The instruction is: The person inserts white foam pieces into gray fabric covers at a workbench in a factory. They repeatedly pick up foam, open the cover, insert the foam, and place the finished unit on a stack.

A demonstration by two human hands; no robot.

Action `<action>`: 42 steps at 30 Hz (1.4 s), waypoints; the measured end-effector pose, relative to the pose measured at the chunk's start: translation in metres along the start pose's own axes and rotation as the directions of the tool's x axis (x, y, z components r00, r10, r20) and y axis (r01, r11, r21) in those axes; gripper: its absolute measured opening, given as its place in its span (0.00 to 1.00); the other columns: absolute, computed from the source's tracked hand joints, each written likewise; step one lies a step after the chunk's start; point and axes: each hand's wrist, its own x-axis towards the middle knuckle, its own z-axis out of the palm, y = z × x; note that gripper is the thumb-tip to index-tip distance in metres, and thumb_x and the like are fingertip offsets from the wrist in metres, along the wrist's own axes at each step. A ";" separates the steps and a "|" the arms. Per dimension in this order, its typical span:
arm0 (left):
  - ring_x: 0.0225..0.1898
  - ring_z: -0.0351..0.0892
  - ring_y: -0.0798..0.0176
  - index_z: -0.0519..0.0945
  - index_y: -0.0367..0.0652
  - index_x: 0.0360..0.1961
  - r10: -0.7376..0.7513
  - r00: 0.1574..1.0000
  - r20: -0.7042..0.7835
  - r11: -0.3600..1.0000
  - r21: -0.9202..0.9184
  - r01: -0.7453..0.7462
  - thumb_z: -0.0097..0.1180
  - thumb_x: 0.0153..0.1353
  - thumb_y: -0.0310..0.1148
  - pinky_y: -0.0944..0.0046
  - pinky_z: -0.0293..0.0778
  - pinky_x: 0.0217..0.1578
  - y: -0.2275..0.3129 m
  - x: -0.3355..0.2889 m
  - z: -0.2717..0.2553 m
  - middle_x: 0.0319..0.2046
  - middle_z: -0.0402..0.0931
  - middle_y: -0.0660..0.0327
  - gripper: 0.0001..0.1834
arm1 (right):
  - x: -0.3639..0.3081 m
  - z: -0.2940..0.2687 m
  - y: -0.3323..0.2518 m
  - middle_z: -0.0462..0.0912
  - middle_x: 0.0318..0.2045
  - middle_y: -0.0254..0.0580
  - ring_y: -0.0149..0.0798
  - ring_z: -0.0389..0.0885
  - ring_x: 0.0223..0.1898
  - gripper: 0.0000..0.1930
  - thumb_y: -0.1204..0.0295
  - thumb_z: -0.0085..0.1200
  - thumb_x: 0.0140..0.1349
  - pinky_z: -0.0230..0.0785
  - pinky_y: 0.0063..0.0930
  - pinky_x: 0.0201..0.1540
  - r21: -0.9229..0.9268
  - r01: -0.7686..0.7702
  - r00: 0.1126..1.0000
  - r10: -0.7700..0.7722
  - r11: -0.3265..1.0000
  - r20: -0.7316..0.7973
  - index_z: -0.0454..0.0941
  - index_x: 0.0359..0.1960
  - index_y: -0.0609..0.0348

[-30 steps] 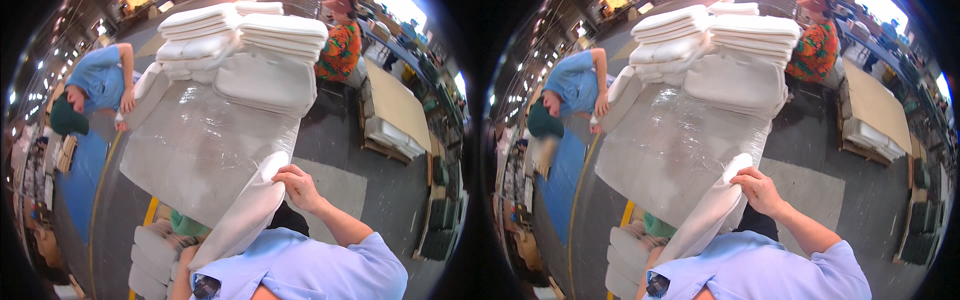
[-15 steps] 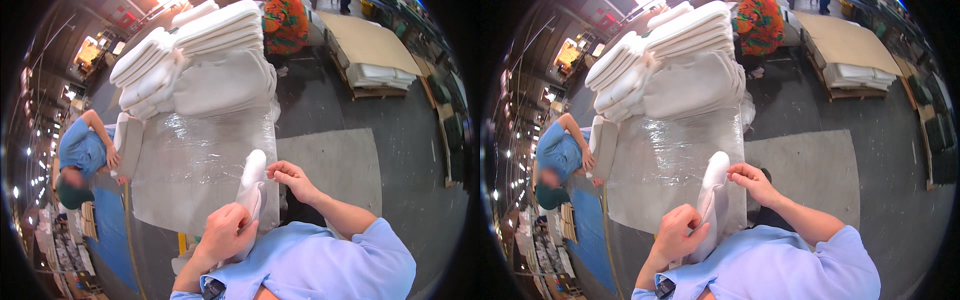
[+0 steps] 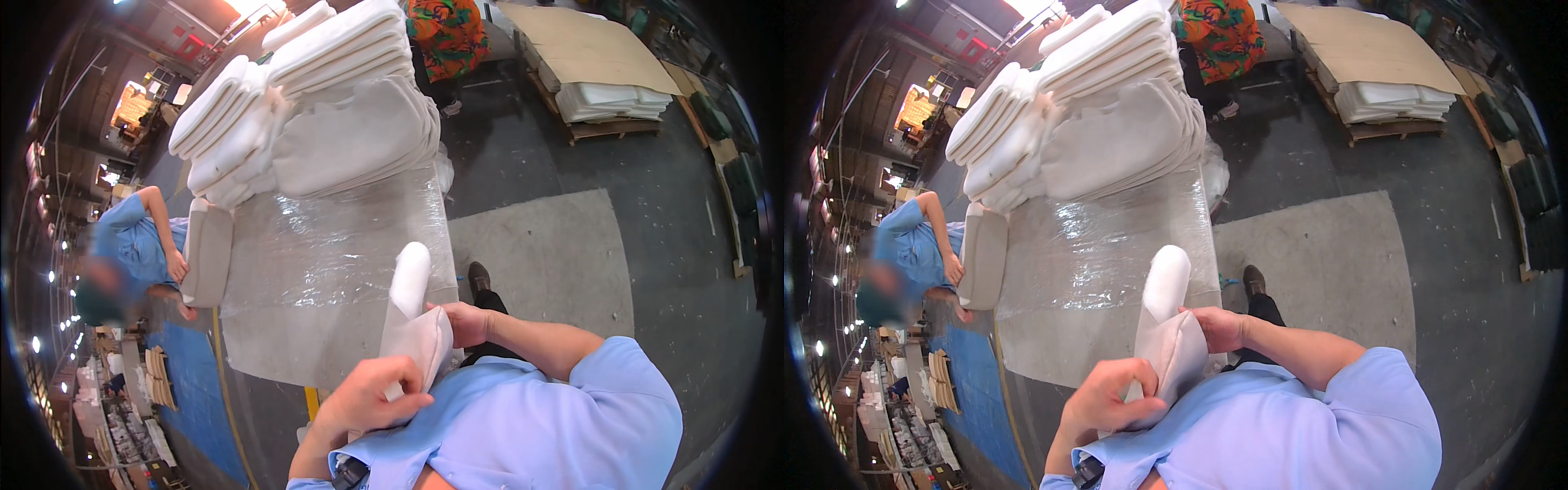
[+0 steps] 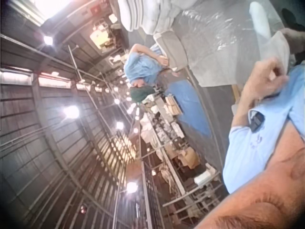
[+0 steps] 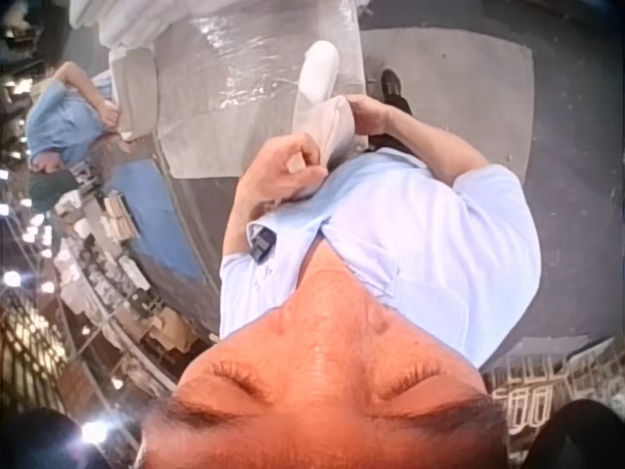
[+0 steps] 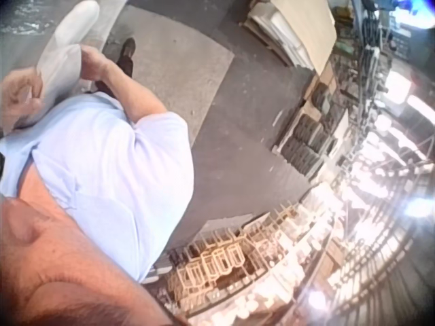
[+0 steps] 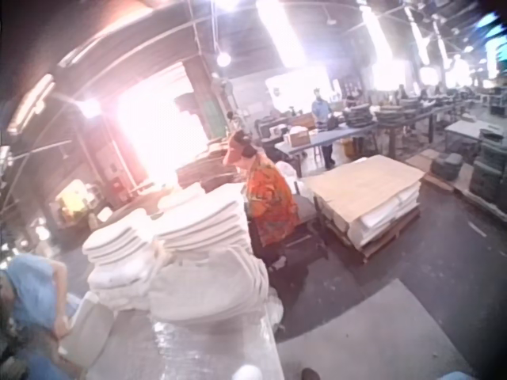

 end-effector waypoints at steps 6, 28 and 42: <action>0.57 0.77 0.48 0.83 0.42 0.50 0.018 0.984 -0.177 0.812 0.577 0.089 0.65 0.63 0.26 0.54 0.73 0.59 -0.063 0.047 -0.020 0.59 0.78 0.56 0.14 | -0.007 -0.014 0.006 0.79 0.67 0.41 0.42 0.78 0.66 0.27 0.58 0.50 0.76 0.69 0.43 0.69 0.087 0.029 0.995 -0.037 0.996 0.093 0.72 0.72 0.57; 0.27 0.75 0.74 0.78 0.43 0.37 -0.334 0.940 -0.069 0.940 -0.104 0.326 0.63 0.69 0.25 0.71 0.71 0.28 -0.078 0.044 -0.052 0.27 0.77 0.68 0.05 | -0.023 0.085 -0.032 0.84 0.32 0.43 0.51 0.85 0.35 0.10 0.75 0.68 0.59 0.77 0.40 0.38 -0.981 0.161 0.588 -0.788 -0.108 0.183 0.77 0.38 0.56; 0.34 0.75 0.77 0.89 0.37 0.44 -0.618 0.687 0.382 0.743 0.000 0.669 0.64 0.72 0.37 0.71 0.72 0.35 -0.059 0.079 -0.054 0.32 0.82 0.72 0.13 | -0.041 0.046 -0.047 0.81 0.42 0.30 0.26 0.77 0.46 0.15 0.68 0.70 0.65 0.71 0.24 0.51 -0.729 0.205 0.955 -0.296 0.653 0.003 0.82 0.49 0.59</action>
